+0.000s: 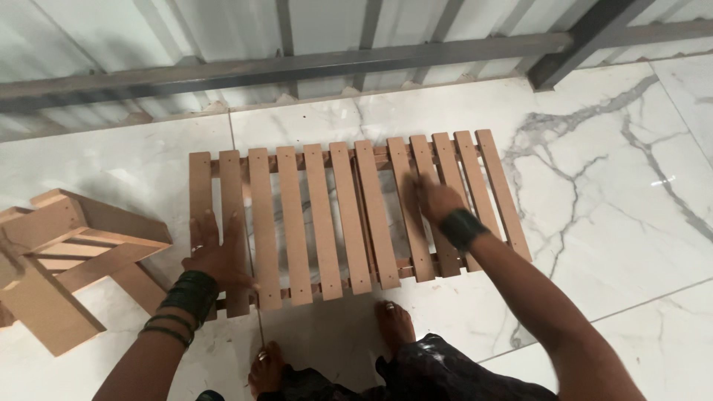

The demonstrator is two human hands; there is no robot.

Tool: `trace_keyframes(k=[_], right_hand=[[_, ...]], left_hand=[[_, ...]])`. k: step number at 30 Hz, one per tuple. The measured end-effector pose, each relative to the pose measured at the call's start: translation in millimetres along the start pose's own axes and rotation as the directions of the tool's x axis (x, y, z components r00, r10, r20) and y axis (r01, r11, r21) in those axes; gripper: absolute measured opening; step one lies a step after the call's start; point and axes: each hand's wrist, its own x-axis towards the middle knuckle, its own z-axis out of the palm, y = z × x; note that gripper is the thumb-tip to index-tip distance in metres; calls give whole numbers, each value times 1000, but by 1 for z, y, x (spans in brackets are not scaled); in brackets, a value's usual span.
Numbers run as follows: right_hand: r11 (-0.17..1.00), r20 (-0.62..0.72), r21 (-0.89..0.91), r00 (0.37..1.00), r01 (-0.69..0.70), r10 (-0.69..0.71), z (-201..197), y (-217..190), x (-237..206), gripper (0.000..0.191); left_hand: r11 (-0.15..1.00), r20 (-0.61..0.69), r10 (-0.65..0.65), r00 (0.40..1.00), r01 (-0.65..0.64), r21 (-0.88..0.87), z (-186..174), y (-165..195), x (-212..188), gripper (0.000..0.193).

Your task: The person kneels on a tiled floor aligning wooden slats on a slatted panel of a small wooden stand. They reposition individual slats, press them flush with the frame, and adjust the panel's position while checking the spacing between slats by hand.

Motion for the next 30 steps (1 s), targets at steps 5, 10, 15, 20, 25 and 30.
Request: trace_keyframes(k=[5,10,15,20,25,30], right_hand=[[1000,224,13,974,6,-9,23,23,-73,34],[994,251,-1,962,-110,106,10,14,-60,35],[981,-55,195,998,-24,35,-20,-9,18,36],[993,-68,78,993,-89,95,-13,-14,21,39],[994,-7,3,994,110,-110,21,26,-49,35],[992,175,127,984,15,-37,27,47,-100,33]], left_hand=[[1000,-6,2,1000,-2,-27,0,-1,-5,161],[1000,18,-22,1000,22,-22,-7,5,-8,157],[1000,31,-27,999,27,-8,-10,7,-10,159],[1000,53,-12,999,13,-10,-6,5,-4,161],[998,17,-11,1000,12,-55,-1,0,-3,165],[999,11,6,1000,-6,-31,-2,0,-4,161]])
